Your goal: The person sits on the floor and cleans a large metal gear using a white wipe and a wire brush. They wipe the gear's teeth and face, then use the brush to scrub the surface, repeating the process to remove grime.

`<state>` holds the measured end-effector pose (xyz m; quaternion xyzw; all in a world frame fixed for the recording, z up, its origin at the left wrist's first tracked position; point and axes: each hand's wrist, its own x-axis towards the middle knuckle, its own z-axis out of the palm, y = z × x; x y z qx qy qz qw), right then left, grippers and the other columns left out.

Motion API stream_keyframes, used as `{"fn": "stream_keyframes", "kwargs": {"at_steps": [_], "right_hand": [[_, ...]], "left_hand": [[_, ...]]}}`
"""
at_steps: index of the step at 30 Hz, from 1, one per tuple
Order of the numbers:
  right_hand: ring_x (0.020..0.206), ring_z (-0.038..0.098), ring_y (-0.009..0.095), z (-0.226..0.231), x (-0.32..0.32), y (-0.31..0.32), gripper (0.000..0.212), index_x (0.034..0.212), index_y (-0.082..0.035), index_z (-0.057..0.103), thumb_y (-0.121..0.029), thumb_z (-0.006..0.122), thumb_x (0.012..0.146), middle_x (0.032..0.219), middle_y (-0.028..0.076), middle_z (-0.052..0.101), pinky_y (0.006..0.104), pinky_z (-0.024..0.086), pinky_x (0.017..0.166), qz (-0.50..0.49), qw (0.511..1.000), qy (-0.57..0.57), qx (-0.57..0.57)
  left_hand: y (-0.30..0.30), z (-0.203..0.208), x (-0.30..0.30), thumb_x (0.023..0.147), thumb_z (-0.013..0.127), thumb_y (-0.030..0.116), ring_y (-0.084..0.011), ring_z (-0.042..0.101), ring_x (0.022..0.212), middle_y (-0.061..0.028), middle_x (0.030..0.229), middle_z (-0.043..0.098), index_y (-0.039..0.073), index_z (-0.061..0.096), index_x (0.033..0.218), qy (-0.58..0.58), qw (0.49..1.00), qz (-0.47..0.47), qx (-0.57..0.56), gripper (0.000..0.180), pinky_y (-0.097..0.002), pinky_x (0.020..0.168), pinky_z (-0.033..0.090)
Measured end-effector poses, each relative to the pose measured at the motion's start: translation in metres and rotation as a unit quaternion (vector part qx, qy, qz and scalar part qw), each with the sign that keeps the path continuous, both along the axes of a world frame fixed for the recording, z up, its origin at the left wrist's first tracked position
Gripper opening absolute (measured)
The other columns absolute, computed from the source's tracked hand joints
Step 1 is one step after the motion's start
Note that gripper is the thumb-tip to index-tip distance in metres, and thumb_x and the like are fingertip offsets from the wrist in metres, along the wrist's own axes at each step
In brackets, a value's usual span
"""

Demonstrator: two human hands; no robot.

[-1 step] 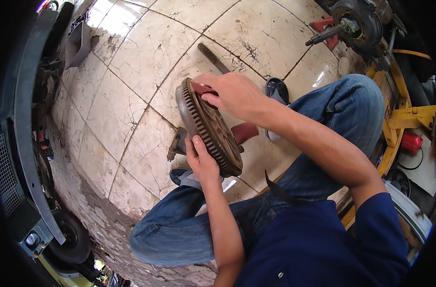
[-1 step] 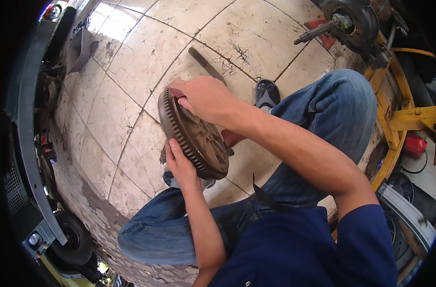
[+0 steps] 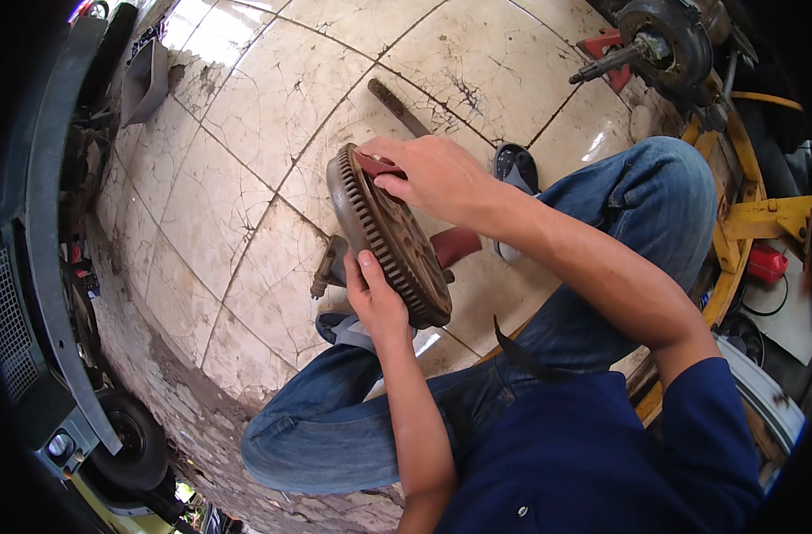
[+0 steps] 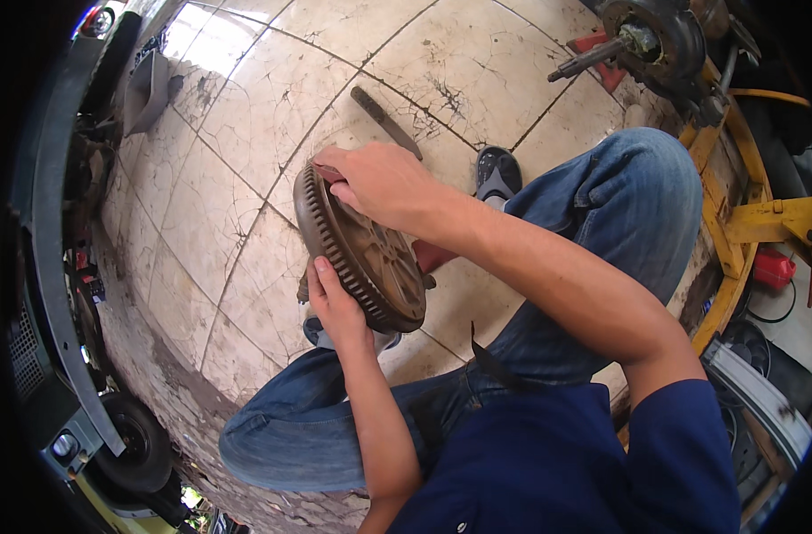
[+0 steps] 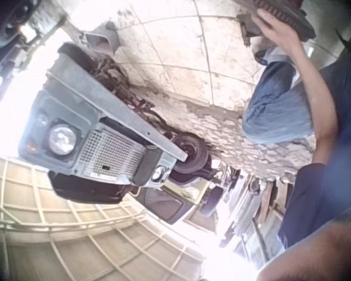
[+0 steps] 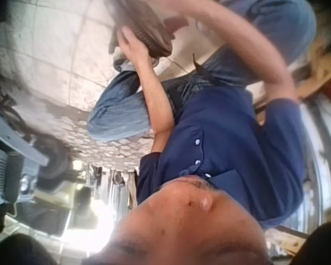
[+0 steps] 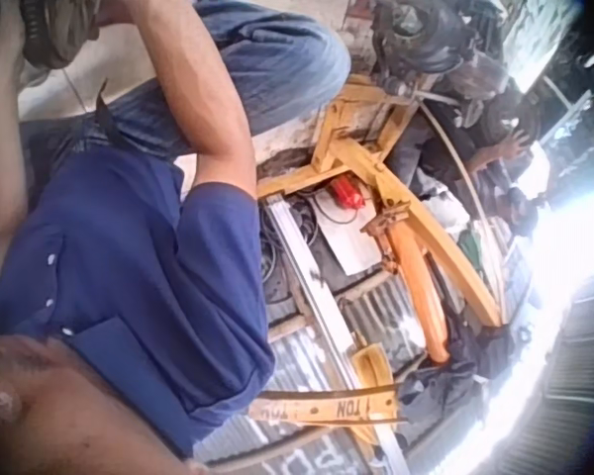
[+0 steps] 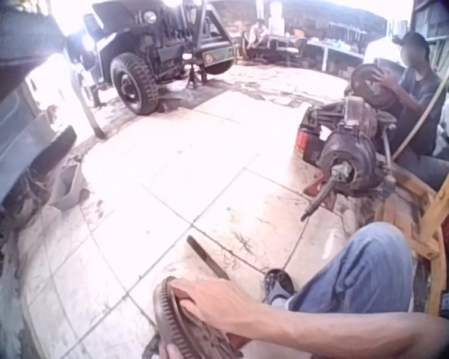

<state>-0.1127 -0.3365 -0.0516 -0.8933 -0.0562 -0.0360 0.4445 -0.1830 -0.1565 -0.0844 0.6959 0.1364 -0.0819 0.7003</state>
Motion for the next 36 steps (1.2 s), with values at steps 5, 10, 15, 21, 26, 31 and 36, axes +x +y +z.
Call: {"fn": "stream_keyframes", "kwargs": {"at_steps": [5,10,15,21,26,31,36], "right_hand": [[0.089,0.067,0.039,-0.006,0.001,0.008,0.049,0.136,-0.01,0.047,-0.013,0.061,0.089,0.094,0.018,0.07,0.0472,0.052,0.078,-0.04,0.997,0.034,0.053],[0.091,0.068,0.029,0.007,0.009,-0.003,0.047,0.137,-0.012,0.051,-0.011,0.062,0.091,0.108,0.019,0.067,0.0381,0.054,0.081,-0.101,0.992,0.045,0.068],[0.088,0.069,0.028,0.001,0.012,-0.004,0.032,0.121,0.001,0.061,-0.008,0.058,0.09,0.104,0.016,0.071,0.037,0.054,0.08,-0.134,0.948,0.13,0.259],[0.11,0.062,0.037,-0.001,0.004,-0.008,0.039,0.125,0.005,0.06,0.0,0.05,0.088,0.116,0.024,0.065,0.0408,0.048,0.098,-0.036,0.999,0.024,0.017],[0.117,0.057,0.04,0.001,-0.002,-0.038,0.043,0.126,0.005,0.059,0.003,0.052,0.084,0.129,0.025,0.058,0.0419,0.046,0.101,0.034,0.991,0.011,-0.127],[0.107,0.059,0.038,0.017,0.011,-0.061,0.033,0.117,0.0,0.065,-0.002,0.06,0.085,0.118,0.021,0.059,0.0399,0.049,0.091,0.124,0.938,0.095,-0.308],[0.102,0.06,0.037,0.026,0.007,-0.062,0.016,0.101,-0.009,0.07,-0.014,0.068,0.086,0.115,0.015,0.06,0.0425,0.05,0.085,0.05,0.924,-0.003,-0.378]], "left_hand": [[0.0,0.002,0.004,0.107,0.047,0.03,-0.0127,0.057,0.099,-0.0068,0.112,0.063,0.0,0.055,0.128,0.021,0.999,-0.012,-0.033,0.038,-0.0272,0.089,0.046],[0.002,0.0,0.006,0.107,0.048,0.031,-0.0116,0.059,0.093,-0.0059,0.107,0.064,0.0,0.055,0.125,0.016,0.999,-0.008,-0.033,0.037,-0.0265,0.083,0.049],[-0.002,0.006,0.007,0.107,0.048,0.031,-0.01,0.059,0.088,-0.0042,0.101,0.065,0.001,0.057,0.121,0.008,0.999,-0.006,-0.05,0.035,-0.0256,0.08,0.049],[0.0,0.003,0.008,0.106,0.05,0.03,-0.0086,0.056,0.084,-0.0026,0.096,0.063,0.001,0.057,0.121,0.008,0.999,0.001,-0.046,0.034,-0.0245,0.077,0.047],[0.0,-0.008,0.006,0.105,0.052,0.029,-0.0089,0.055,0.087,-0.0031,0.098,0.062,0.0,0.057,0.122,-0.006,0.999,0.005,-0.046,0.034,-0.024,0.079,0.046],[0.0,-0.007,0.008,0.105,0.053,0.029,-0.0098,0.054,0.088,-0.0035,0.099,0.062,-0.001,0.057,0.122,-0.008,0.999,-0.002,-0.044,0.035,-0.025,0.081,0.046],[-0.003,0.0,0.008,0.106,0.051,0.03,-0.01,0.056,0.087,-0.0035,0.099,0.063,0.001,0.06,0.117,-0.036,0.998,0.003,-0.047,0.032,-0.0246,0.08,0.046]]}}
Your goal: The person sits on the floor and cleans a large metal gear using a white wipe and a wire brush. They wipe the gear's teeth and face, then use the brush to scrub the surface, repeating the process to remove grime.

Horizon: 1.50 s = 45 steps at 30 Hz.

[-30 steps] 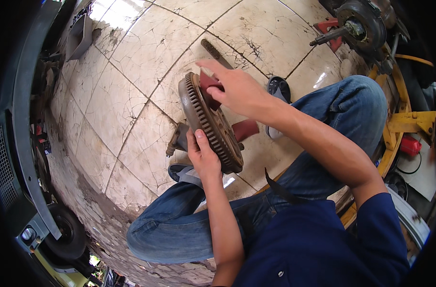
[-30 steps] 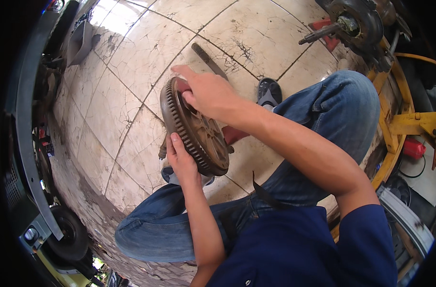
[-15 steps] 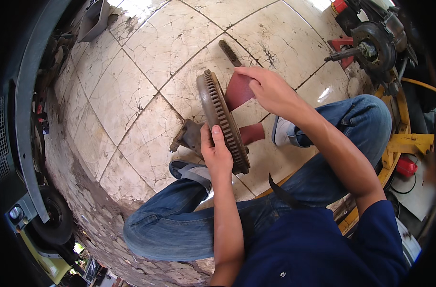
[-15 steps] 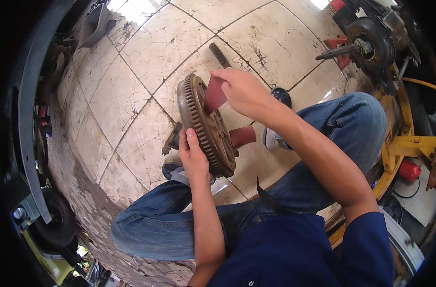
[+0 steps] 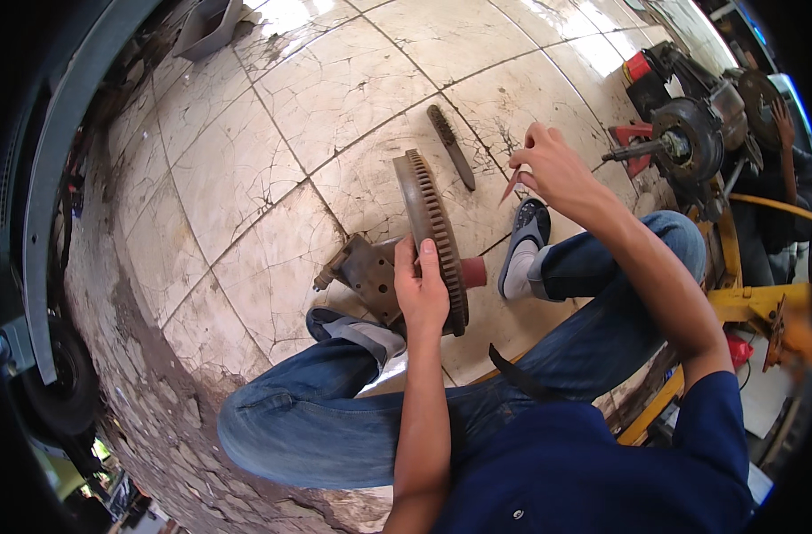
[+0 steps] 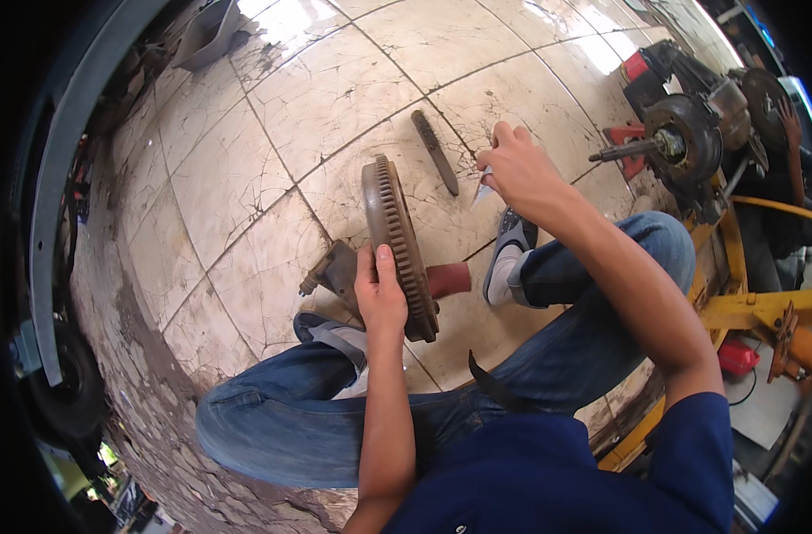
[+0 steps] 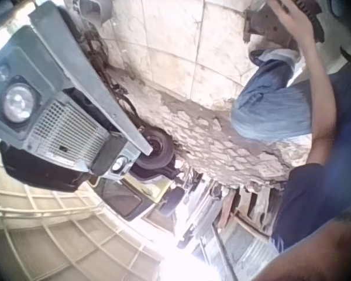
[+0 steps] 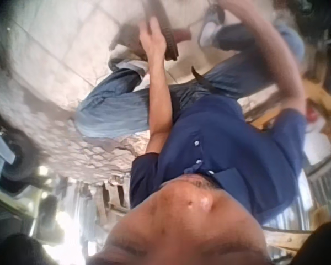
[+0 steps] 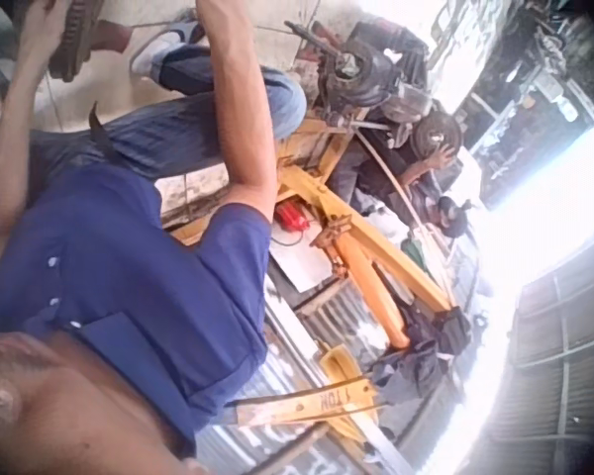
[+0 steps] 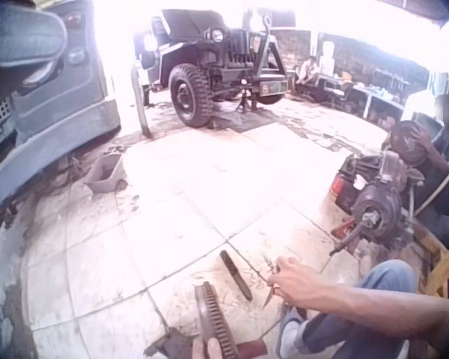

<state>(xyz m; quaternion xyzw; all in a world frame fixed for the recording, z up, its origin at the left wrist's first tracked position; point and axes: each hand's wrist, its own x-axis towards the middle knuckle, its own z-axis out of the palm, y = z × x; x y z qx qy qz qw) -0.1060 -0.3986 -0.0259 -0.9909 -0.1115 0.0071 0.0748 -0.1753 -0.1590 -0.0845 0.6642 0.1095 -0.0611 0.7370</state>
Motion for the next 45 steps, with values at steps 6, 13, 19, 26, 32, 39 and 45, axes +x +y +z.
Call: {"fn": "stream_keyframes", "kwargs": {"at_steps": [6,13,19,26,32,39,45], "right_hand": [[0.095,0.062,0.041,-0.006,0.01,-0.001,0.014,0.096,-0.004,0.068,-0.017,0.064,0.09,0.104,0.018,0.065,0.0467,0.048,0.081,0.018,0.996,0.027,0.08],[0.086,0.061,0.046,0.012,0.011,0.009,0.032,0.124,-0.005,0.047,-0.006,0.052,0.093,0.087,0.025,0.064,0.0505,0.046,0.076,-0.088,0.952,0.09,0.279],[0.085,0.061,0.047,0.024,0.011,0.015,0.043,0.132,-0.008,0.039,-0.002,0.051,0.09,0.089,0.028,0.063,0.0508,0.047,0.076,-0.109,0.924,0.11,0.351],[0.074,0.067,0.038,0.015,0.001,0.034,0.041,0.13,-0.004,0.042,-0.003,0.055,0.091,0.093,0.027,0.065,0.0448,0.052,0.07,-0.163,0.889,0.111,0.413],[0.061,0.069,0.028,0.0,-0.002,0.045,0.036,0.129,0.0,0.043,-0.009,0.055,0.096,0.093,0.026,0.068,0.0394,0.054,0.062,-0.193,0.855,0.143,0.46],[0.069,0.069,0.019,-0.016,-0.003,0.046,0.031,0.132,-0.007,0.046,-0.012,0.05,0.102,0.094,0.015,0.069,0.0326,0.054,0.062,-0.25,0.809,0.185,0.499],[0.08,0.068,0.015,-0.048,-0.045,0.093,0.04,0.136,-0.008,0.047,-0.011,0.058,0.098,0.107,0.012,0.067,0.0338,0.058,0.064,-0.406,0.522,0.137,0.737]], "left_hand": [[0.0,0.004,-0.009,0.104,0.052,0.025,-0.0118,0.058,0.094,-0.0067,0.106,0.064,-0.002,0.056,0.126,0.019,1.0,0.01,0.008,0.034,-0.0257,0.085,0.047],[0.004,0.005,-0.001,0.101,0.058,0.027,-0.0183,0.062,0.099,-0.0154,0.118,0.063,-0.006,0.047,0.137,0.034,0.996,-0.002,0.085,0.05,-0.0311,0.088,0.05],[0.0,0.023,0.012,0.097,0.064,0.032,-0.0184,0.062,0.095,-0.0126,0.11,0.065,-0.003,0.055,0.127,0.096,0.986,-0.023,0.133,0.047,-0.0318,0.088,0.048],[-0.008,0.015,-0.003,0.098,0.064,0.031,-0.015,0.059,0.091,-0.0082,0.101,0.064,-0.001,0.056,0.122,0.075,0.993,0.029,0.086,0.041,-0.0294,0.085,0.047],[0.001,0.004,-0.005,0.103,0.054,0.034,-0.0112,0.055,0.083,-0.0038,0.092,0.061,0.002,0.057,0.107,0.085,0.995,0.024,0.048,0.033,-0.0266,0.079,0.046],[0.003,0.006,0.0,0.107,0.044,0.038,-0.0102,0.053,0.081,-0.0024,0.089,0.059,0.003,0.057,0.101,0.109,0.992,0.059,0.02,0.037,-0.0255,0.077,0.044],[0.004,0.01,0.001,0.108,0.043,0.037,-0.01,0.054,0.082,-0.002,0.09,0.059,0.004,0.056,0.101,0.124,0.989,0.075,-0.016,0.037,-0.0261,0.076,0.045]]}}
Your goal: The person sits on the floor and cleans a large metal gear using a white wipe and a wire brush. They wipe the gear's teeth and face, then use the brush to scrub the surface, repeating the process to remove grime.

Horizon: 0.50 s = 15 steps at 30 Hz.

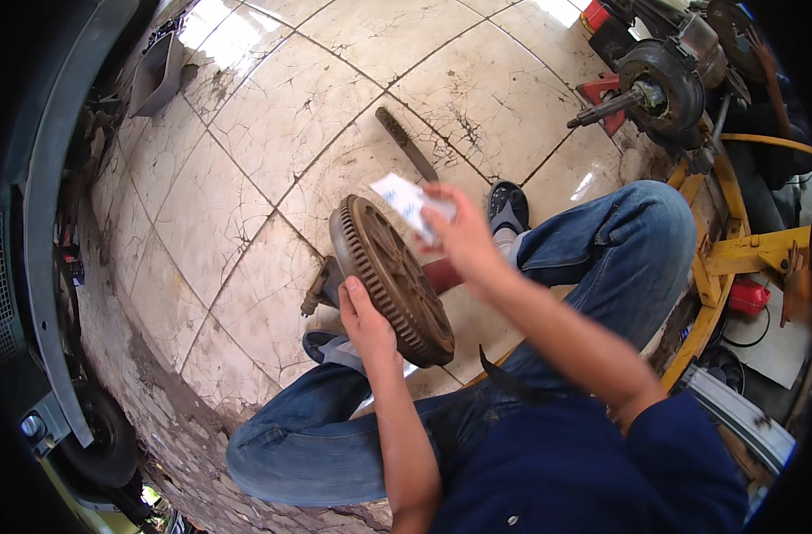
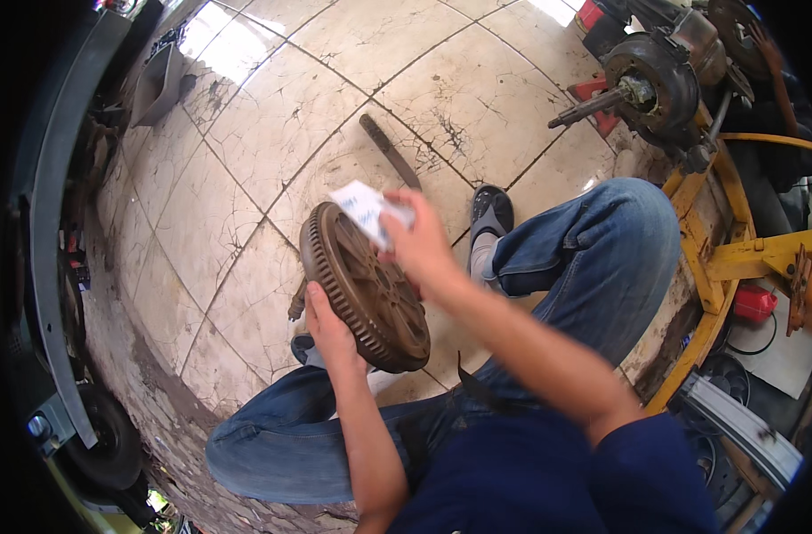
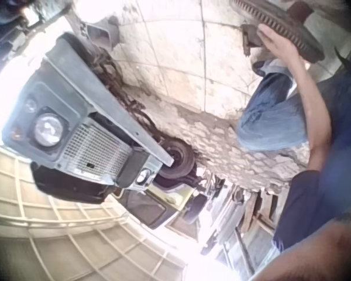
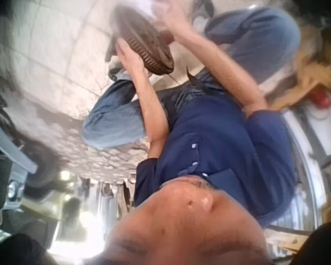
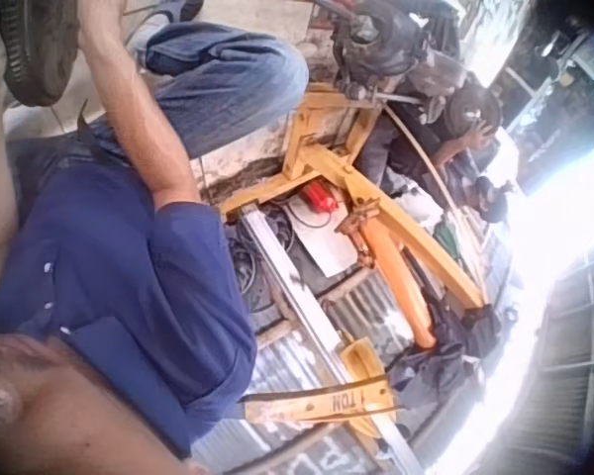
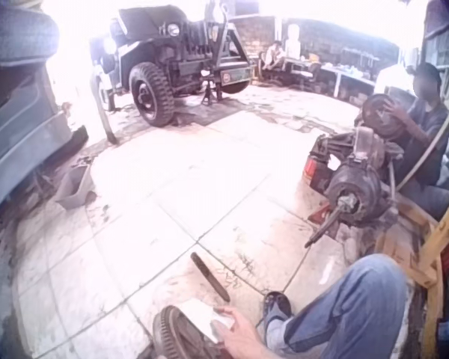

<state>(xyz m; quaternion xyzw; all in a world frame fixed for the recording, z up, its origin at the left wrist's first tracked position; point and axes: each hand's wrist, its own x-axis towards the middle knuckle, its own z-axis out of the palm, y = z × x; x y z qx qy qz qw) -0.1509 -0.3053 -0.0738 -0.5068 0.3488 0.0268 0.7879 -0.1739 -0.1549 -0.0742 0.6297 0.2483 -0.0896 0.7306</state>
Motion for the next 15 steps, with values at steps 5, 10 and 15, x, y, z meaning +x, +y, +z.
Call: {"fn": "stream_keyframes", "kwargs": {"at_steps": [5,10,15], "right_hand": [[0.119,0.055,0.016,-0.018,-0.092,0.046,0.05,0.143,-0.007,0.047,-0.009,0.065,0.095,0.129,0.013,0.059,0.0282,0.046,0.099,0.073,0.996,-0.051,0.014],[0.127,0.051,0.024,-0.005,-0.09,0.042,0.043,0.136,-0.005,0.055,-0.013,0.064,0.095,0.137,0.015,0.054,0.0345,0.042,0.104,0.198,0.979,-0.049,-0.018],[0.139,0.038,0.037,-0.005,-0.097,0.053,0.051,0.138,-0.003,0.053,-0.021,0.066,0.093,0.145,0.02,0.048,0.0471,0.032,0.113,0.223,0.9,-0.203,-0.313]], "left_hand": [[0.011,-0.004,-0.002,0.108,0.043,0.037,-0.0095,0.055,0.08,-0.0014,0.089,0.059,0.004,0.056,0.101,0.008,1.0,-0.009,0.006,0.036,-0.0251,0.074,0.046],[0.014,0.002,0.001,0.108,0.043,0.037,-0.0101,0.058,0.08,-0.0027,0.09,0.062,0.004,0.057,0.103,0.025,0.999,-0.01,0.026,0.036,-0.0255,0.073,0.048],[0.021,0.004,0.001,0.107,0.044,0.039,-0.0123,0.063,0.082,-0.0048,0.092,0.065,0.004,0.058,0.106,0.036,0.999,-0.011,0.039,0.038,-0.027,0.074,0.051]]}}
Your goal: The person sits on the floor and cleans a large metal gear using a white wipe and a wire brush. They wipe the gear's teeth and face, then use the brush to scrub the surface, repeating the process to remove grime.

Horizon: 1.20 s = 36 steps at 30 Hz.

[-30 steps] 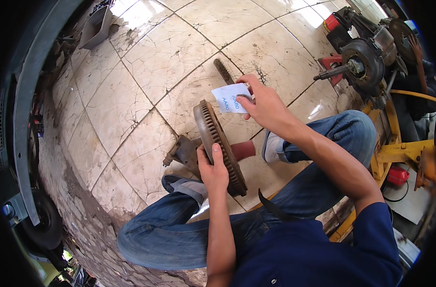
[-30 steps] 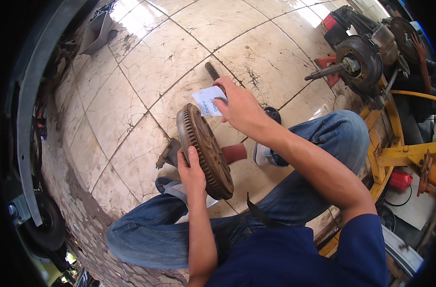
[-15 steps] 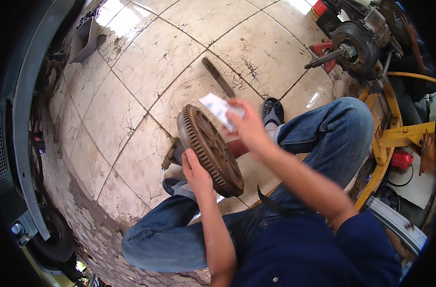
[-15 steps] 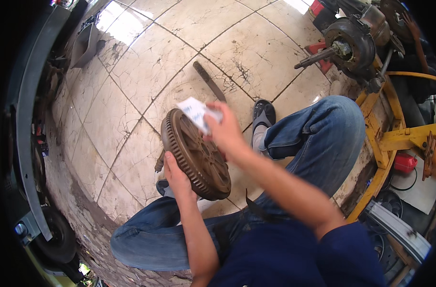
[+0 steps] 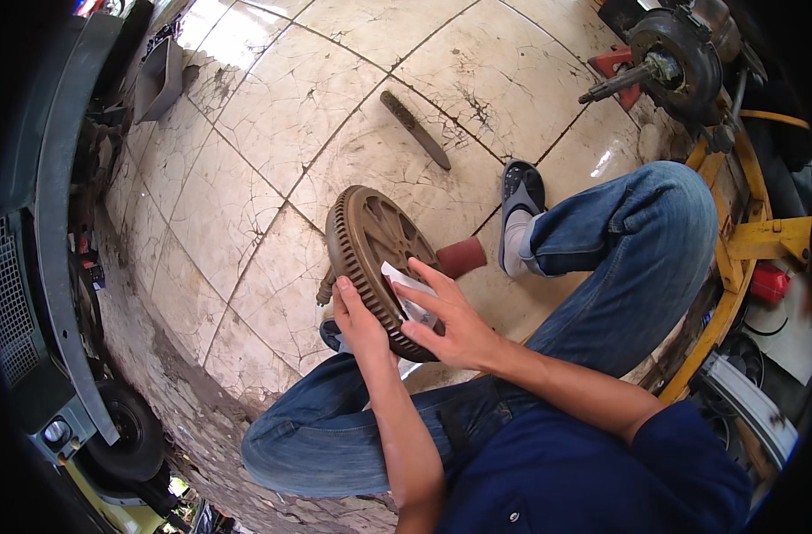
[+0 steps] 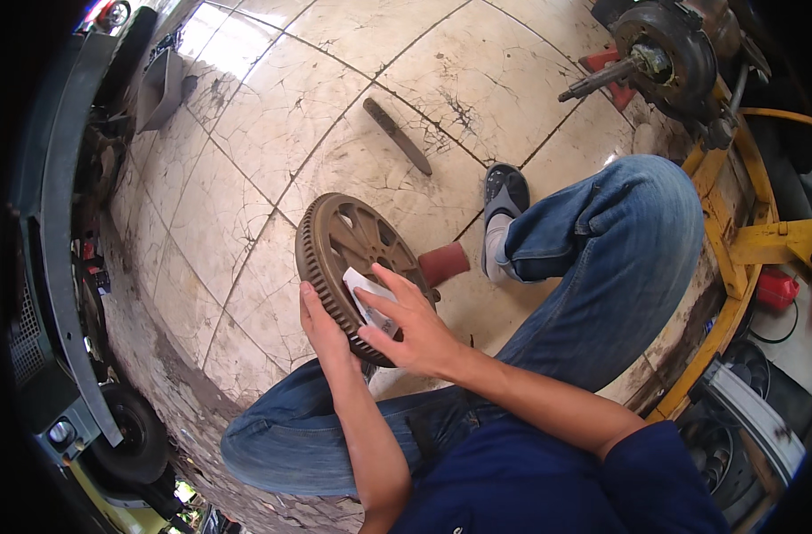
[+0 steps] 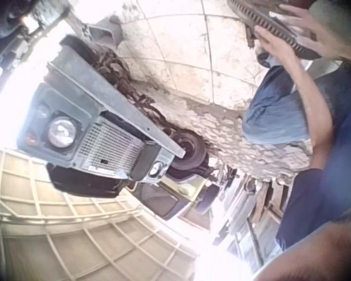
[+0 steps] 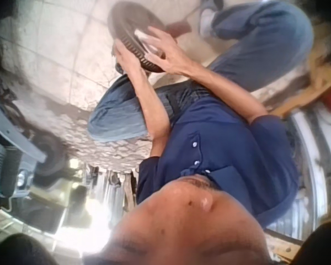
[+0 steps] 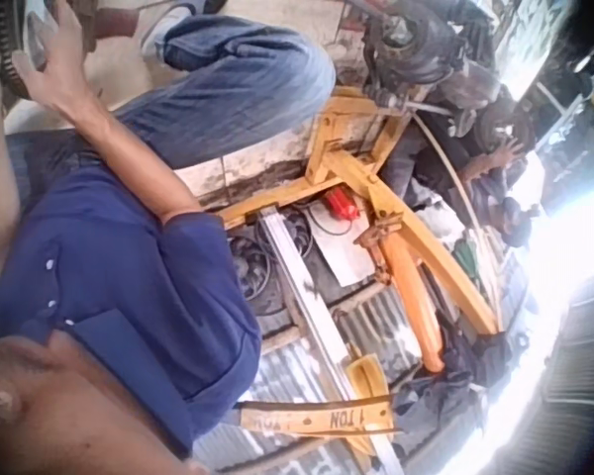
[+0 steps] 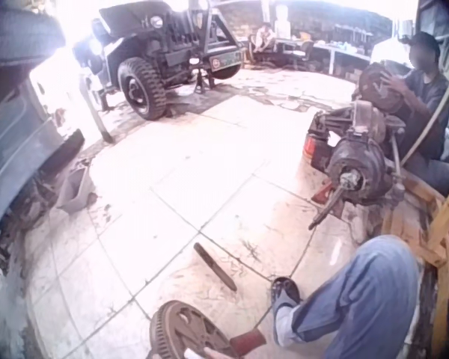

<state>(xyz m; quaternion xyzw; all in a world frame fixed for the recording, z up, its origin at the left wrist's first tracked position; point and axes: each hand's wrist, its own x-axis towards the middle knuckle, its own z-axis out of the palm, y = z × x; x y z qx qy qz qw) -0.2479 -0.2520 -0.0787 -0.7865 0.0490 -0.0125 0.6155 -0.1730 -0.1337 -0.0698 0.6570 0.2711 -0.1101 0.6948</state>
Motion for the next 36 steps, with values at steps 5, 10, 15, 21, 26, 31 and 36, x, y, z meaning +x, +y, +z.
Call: {"fn": "stream_keyframes", "kwargs": {"at_steps": [5,10,15,21,26,31,36], "right_hand": [[0.139,0.041,0.036,0.002,-0.002,0.014,0.052,0.14,0.007,0.047,-0.018,0.059,0.097,0.145,0.019,0.048,0.0449,0.033,0.113,0.01,0.999,-0.016,-0.033],[0.135,0.046,0.036,-0.001,-0.001,0.028,0.043,0.141,0.005,0.047,-0.004,0.05,0.099,0.145,0.02,0.049,0.036,0.035,0.113,-0.076,0.969,0.033,0.234],[0.138,0.046,0.031,0.013,-0.001,0.02,0.042,0.141,0.005,0.049,-0.002,0.049,0.099,0.147,0.02,0.048,0.0359,0.035,0.113,-0.025,0.993,-0.067,0.092],[0.138,0.046,0.029,-0.002,0.056,0.012,0.04,0.14,0.006,0.049,-0.006,0.047,0.101,0.146,0.021,0.05,0.0348,0.036,0.113,-0.052,0.984,-0.006,0.169],[0.137,0.048,0.031,-0.004,0.061,0.009,0.04,0.14,0.007,0.048,-0.009,0.044,0.103,0.144,0.022,0.051,0.0339,0.036,0.113,-0.058,0.982,0.014,0.181],[0.137,0.047,0.033,-0.006,0.062,-0.001,0.039,0.138,0.005,0.051,-0.006,0.047,0.101,0.144,0.021,0.051,0.0363,0.036,0.113,-0.024,0.996,-0.069,0.06],[0.138,0.046,0.03,0.005,0.054,-0.003,0.039,0.14,0.006,0.049,-0.004,0.043,0.102,0.145,0.021,0.05,0.0346,0.035,0.114,-0.004,0.996,-0.061,0.058]], "left_hand": [[0.003,-0.004,-0.001,0.106,0.045,0.041,-0.0143,0.064,0.086,-0.006,0.099,0.065,0.004,0.058,0.113,0.011,1.0,0.015,0.01,0.04,-0.0276,0.074,0.052],[0.005,-0.007,-0.002,0.107,0.044,0.04,-0.0141,0.062,0.089,-0.0056,0.1,0.064,0.003,0.058,0.114,-0.006,1.0,0.013,-0.012,0.04,-0.0283,0.077,0.051],[0.007,-0.01,0.0,0.108,0.042,0.039,-0.0127,0.059,0.087,-0.0052,0.098,0.062,0.003,0.058,0.111,-0.01,0.999,-0.02,0.031,0.04,-0.0277,0.078,0.048],[-0.003,-0.004,0.001,0.107,0.043,0.038,-0.0127,0.058,0.089,-0.0049,0.099,0.062,0.002,0.057,0.112,-0.007,0.999,-0.029,0.014,0.039,-0.028,0.079,0.048],[-0.008,0.001,0.0,0.107,0.044,0.036,-0.0117,0.057,0.087,-0.003,0.098,0.06,0.004,0.057,0.108,-0.007,0.999,-0.032,0.012,0.035,-0.0279,0.077,0.048],[-0.012,0.0,0.0,0.107,0.044,0.035,-0.0097,0.054,0.082,-0.0016,0.091,0.059,0.004,0.055,0.101,-0.016,0.999,-0.027,-0.01,0.033,-0.0265,0.073,0.046],[-0.01,-0.005,0.001,0.107,0.045,0.036,-0.0099,0.054,0.08,-0.0023,0.089,0.058,0.003,0.056,0.1,-0.023,0.998,-0.036,0.034,0.035,-0.0267,0.072,0.046]]}}
